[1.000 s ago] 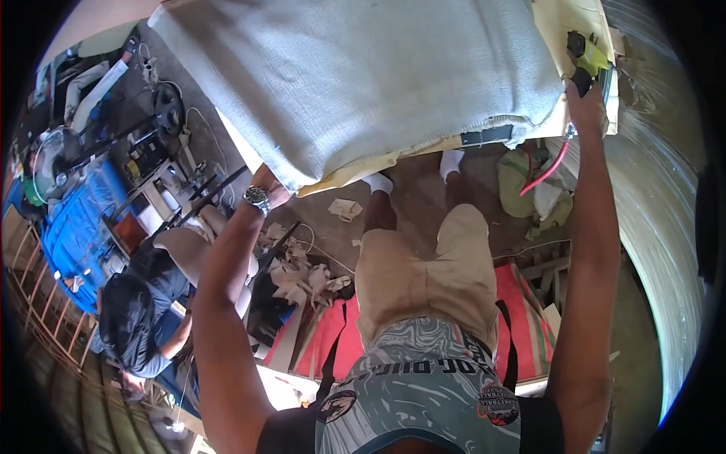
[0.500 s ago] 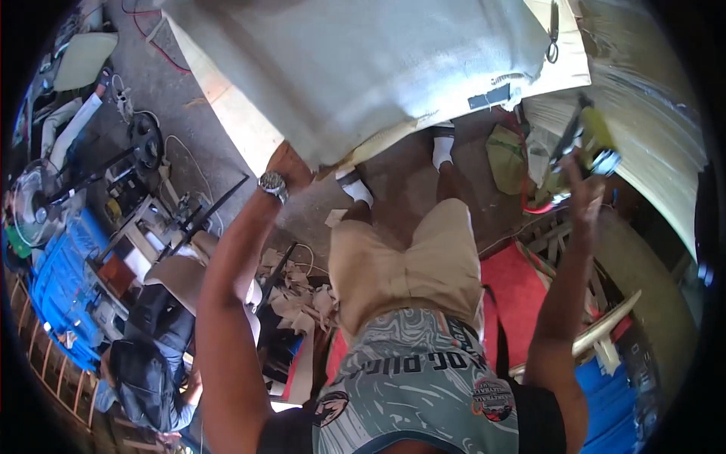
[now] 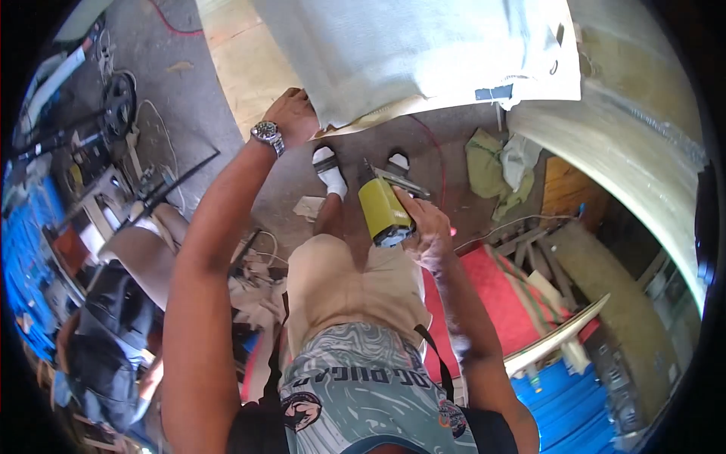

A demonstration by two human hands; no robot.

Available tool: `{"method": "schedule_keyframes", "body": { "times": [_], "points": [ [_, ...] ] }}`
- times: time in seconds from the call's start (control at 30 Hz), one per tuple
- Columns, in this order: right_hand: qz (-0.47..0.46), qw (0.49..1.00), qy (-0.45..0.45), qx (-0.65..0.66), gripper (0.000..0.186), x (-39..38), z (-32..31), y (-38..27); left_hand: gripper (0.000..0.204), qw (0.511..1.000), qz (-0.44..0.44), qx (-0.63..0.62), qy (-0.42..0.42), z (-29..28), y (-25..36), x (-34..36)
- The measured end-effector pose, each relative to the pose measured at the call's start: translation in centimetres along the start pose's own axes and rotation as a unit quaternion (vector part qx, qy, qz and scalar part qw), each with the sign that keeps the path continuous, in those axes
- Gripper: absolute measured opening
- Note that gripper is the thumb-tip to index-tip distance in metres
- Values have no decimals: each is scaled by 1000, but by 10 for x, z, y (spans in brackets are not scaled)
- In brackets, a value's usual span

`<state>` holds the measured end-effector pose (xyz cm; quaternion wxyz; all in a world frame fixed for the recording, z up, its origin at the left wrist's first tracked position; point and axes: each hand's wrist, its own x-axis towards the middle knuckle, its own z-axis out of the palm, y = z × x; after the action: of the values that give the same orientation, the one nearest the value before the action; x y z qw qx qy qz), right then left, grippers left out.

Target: Attaching fabric to a wooden chair frame using a pneumatic staple gun and trimming excess with scissors.

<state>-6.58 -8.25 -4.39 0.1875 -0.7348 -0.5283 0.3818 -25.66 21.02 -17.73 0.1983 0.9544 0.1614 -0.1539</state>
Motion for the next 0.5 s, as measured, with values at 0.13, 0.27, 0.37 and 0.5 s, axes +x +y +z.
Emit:
{"method": "schedule_keyframes", "body": {
  "times": [0.13,0.27,0.37,0.5],
  "points": [
    [-155,980,-14,-124,103,28,-27,12,32,998,-61,-1,26,11,17,-13],
    [-237,927,-86,-276,96,77,-52,8,34,978,-138,-112,109,36,36,-31],
    [-287,904,-71,-310,99,105,-56,-2,33,968,-150,-125,156,47,40,-34],
    [-313,880,-64,-350,101,125,-56,-11,30,967,-147,-118,170,43,38,-34]
  ]
}}
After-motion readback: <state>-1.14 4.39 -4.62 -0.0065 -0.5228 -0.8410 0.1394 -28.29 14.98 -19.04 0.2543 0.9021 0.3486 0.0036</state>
